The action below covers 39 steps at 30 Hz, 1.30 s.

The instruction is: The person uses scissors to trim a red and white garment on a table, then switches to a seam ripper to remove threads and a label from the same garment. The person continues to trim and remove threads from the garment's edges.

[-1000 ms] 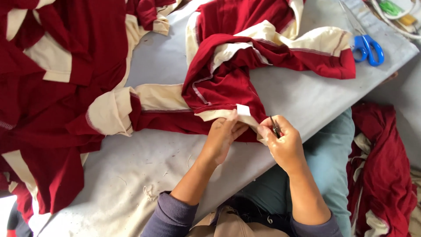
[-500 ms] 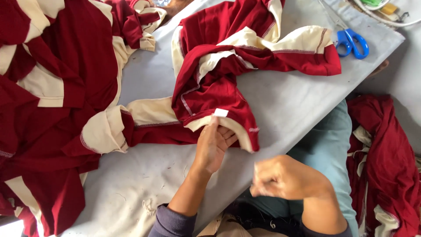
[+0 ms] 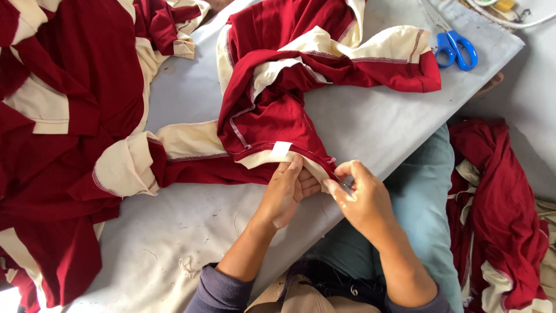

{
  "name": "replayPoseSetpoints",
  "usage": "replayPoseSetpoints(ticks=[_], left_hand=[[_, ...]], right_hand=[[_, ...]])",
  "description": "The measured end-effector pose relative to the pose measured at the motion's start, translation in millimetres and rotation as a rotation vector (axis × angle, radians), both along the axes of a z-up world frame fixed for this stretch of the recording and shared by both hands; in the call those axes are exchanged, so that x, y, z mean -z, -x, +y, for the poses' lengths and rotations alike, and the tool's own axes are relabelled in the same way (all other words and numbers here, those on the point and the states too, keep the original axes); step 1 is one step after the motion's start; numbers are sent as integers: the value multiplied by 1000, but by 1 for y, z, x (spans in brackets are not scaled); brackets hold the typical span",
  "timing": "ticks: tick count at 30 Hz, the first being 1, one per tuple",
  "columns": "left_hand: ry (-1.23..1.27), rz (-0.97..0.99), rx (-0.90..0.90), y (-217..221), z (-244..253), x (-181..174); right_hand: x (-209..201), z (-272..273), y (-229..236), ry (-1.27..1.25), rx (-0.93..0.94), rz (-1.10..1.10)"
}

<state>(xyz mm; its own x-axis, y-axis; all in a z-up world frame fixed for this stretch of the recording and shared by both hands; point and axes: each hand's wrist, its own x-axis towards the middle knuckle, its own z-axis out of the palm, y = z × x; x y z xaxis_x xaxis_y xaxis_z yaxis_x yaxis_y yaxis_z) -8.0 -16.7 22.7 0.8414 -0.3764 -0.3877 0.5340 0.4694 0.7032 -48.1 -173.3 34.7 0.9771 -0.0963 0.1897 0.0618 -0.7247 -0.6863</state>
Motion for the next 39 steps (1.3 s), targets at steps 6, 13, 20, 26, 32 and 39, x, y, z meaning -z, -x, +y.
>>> replayPoseSetpoints(ticks=[6, 13, 20, 26, 32, 39], left_hand=[[-7, -50, 11, 5, -7, 0], [-30, -57, 35, 6, -8, 14], [-23, -9, 7, 2, 3, 6], [26, -55, 79, -2, 12, -15], [52, -58, 95, -3, 14, -18], [1, -8, 5, -1, 5, -8]], right_hand=[[10, 1, 8, -52, 63, -1], [9, -4, 14, -252, 50, 179], [-12, -8, 25, -377, -302, 275], [-40, -11, 22, -221, -282, 129], [-23, -8, 19, -3, -62, 9], [-6, -6, 16, 5, -59, -101]])
